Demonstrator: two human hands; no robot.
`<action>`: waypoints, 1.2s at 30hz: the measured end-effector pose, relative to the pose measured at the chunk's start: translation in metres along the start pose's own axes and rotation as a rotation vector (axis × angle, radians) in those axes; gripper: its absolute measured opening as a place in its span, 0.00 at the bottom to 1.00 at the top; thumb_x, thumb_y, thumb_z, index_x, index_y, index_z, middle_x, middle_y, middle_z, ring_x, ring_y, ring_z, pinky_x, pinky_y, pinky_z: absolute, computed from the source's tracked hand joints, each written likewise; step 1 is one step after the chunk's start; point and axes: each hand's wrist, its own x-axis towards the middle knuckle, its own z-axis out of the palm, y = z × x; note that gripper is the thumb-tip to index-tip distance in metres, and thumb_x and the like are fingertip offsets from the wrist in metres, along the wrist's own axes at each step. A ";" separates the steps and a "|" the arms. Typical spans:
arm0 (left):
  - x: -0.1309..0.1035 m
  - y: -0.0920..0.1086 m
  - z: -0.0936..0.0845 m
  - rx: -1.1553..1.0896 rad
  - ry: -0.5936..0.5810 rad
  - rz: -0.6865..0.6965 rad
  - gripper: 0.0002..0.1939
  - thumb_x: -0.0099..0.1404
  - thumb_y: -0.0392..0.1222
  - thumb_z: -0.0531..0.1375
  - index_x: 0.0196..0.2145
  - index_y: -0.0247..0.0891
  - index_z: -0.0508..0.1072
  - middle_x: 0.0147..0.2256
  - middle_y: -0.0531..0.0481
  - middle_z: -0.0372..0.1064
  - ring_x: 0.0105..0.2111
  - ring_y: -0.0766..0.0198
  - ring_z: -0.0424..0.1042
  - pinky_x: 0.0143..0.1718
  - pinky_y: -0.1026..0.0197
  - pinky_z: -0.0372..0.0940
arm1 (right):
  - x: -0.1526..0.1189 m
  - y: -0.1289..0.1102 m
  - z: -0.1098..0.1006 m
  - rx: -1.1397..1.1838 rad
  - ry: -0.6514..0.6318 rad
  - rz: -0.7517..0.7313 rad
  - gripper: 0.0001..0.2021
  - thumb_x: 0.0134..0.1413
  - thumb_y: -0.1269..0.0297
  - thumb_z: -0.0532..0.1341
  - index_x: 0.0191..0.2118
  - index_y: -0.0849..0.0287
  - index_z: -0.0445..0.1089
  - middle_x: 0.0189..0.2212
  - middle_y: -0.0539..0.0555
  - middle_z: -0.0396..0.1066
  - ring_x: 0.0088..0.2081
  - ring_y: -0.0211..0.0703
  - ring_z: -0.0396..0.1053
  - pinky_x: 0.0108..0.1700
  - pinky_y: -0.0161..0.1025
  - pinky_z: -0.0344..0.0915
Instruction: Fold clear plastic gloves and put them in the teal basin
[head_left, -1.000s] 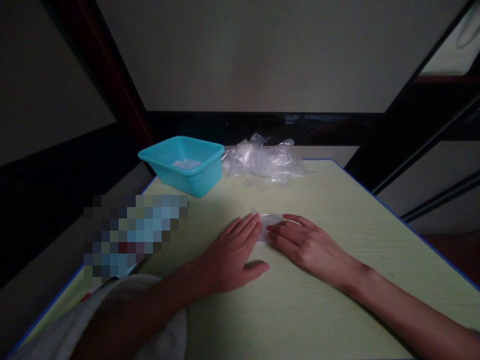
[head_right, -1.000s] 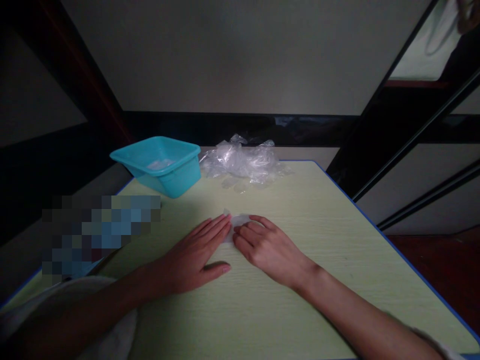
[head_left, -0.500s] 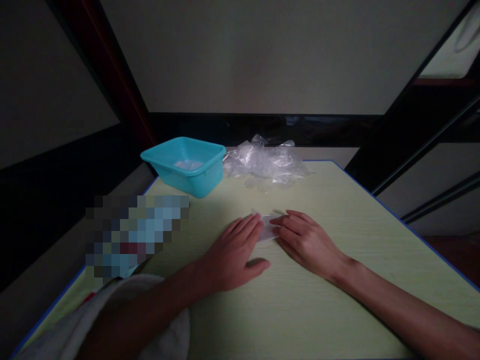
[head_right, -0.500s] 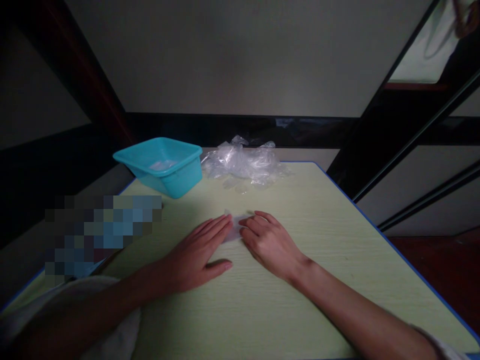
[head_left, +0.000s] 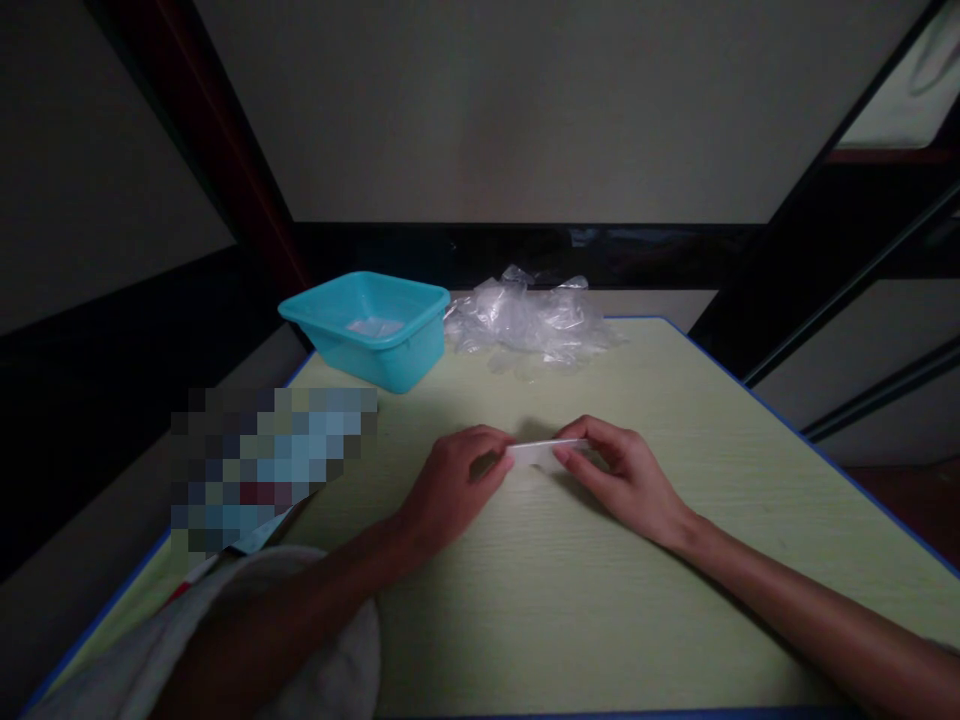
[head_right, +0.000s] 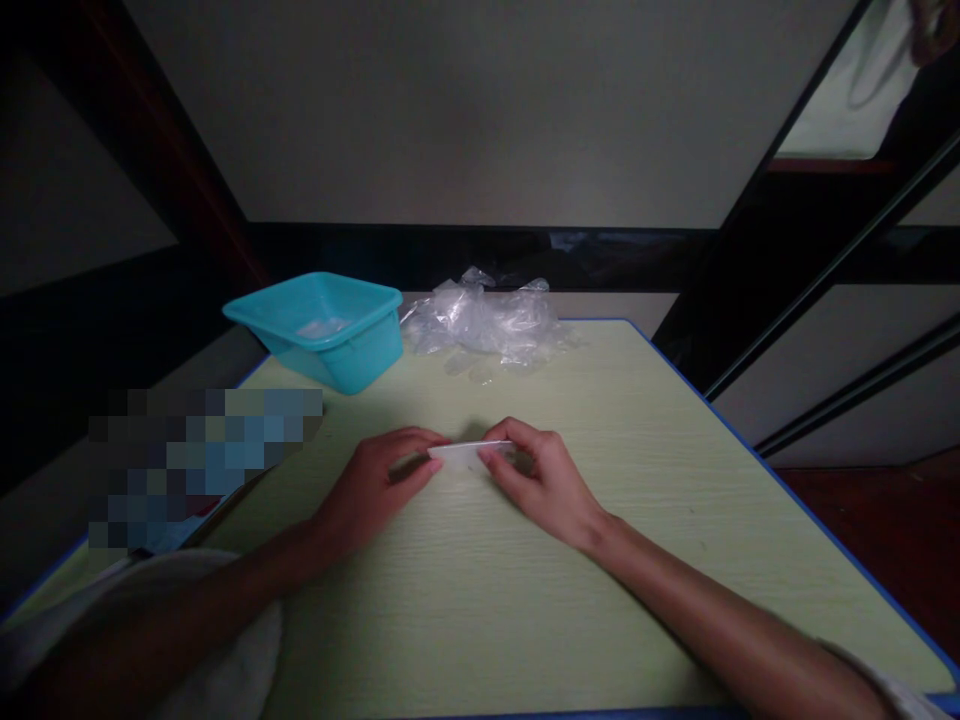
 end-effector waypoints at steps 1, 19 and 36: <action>0.001 0.001 0.000 -0.068 0.010 -0.049 0.05 0.56 0.35 0.56 0.25 0.35 0.72 0.29 0.49 0.73 0.32 0.61 0.71 0.37 0.61 0.65 | 0.000 0.001 0.000 0.031 0.012 0.011 0.08 0.56 0.62 0.55 0.29 0.59 0.65 0.22 0.50 0.67 0.25 0.39 0.66 0.24 0.34 0.63; 0.011 0.007 -0.003 -0.489 -0.019 -0.397 0.09 0.45 0.43 0.62 0.21 0.34 0.69 0.18 0.53 0.67 0.19 0.68 0.68 0.16 0.71 0.62 | -0.001 0.004 0.005 0.266 0.044 -0.087 0.12 0.53 0.70 0.59 0.44 0.57 0.72 0.38 0.54 0.75 0.35 0.38 0.72 0.34 0.32 0.69; 0.015 -0.005 -0.015 -0.597 0.236 -0.431 0.16 0.49 0.52 0.58 0.24 0.34 0.67 0.21 0.51 0.70 0.18 0.65 0.70 0.19 0.65 0.65 | 0.010 -0.021 0.018 -0.011 0.083 -0.186 0.10 0.52 0.72 0.56 0.38 0.60 0.74 0.34 0.53 0.76 0.33 0.39 0.73 0.34 0.34 0.69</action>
